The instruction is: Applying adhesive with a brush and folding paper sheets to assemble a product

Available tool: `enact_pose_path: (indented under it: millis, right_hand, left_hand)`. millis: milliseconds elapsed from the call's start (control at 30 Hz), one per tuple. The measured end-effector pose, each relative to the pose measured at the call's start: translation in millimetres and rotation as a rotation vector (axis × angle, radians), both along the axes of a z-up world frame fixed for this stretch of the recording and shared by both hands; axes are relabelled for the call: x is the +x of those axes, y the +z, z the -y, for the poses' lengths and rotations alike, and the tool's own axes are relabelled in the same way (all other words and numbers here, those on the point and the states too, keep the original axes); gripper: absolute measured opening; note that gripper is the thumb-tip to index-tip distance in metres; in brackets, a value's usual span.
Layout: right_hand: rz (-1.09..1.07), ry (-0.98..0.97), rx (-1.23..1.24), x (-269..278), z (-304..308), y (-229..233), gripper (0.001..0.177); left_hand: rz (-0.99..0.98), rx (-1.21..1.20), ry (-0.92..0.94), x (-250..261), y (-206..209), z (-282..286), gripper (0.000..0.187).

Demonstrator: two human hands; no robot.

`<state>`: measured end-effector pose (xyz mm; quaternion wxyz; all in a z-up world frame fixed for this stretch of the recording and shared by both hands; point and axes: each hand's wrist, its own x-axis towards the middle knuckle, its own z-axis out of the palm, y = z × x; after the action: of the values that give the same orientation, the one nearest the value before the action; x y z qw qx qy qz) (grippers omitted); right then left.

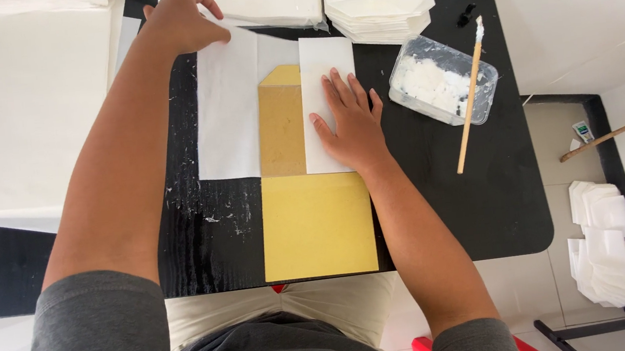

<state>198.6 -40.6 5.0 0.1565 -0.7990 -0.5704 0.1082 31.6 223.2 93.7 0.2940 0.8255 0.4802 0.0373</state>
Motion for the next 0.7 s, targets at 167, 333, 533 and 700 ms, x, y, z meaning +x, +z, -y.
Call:
enact_pose_path:
  millis: [167, 333, 533, 700]
  right_hand:
    - [-0.010, 0.000, -0.030, -2.2, -0.3, 6.7, 0.068]
    - [0.017, 0.009, -0.039, -1.3, -1.1, 4.4, 0.069]
    - [0.002, 0.000, -0.016, -5.6, 1.2, 9.8, 0.067]
    - [-0.037, -0.010, 0.057, -2.0, 1.0, -3.1, 0.066]
  left_hand:
    - [-0.020, -0.102, 0.114, -21.3, 10.3, 37.4, 0.066]
    - [0.063, -0.290, 0.214, -41.8, 17.2, 75.3, 0.081]
    - [0.255, -0.440, 0.296, -65.6, 12.2, 119.5, 0.081]
    - [1.134, -0.638, 0.208, -88.8, -40.2, 174.9, 0.105]
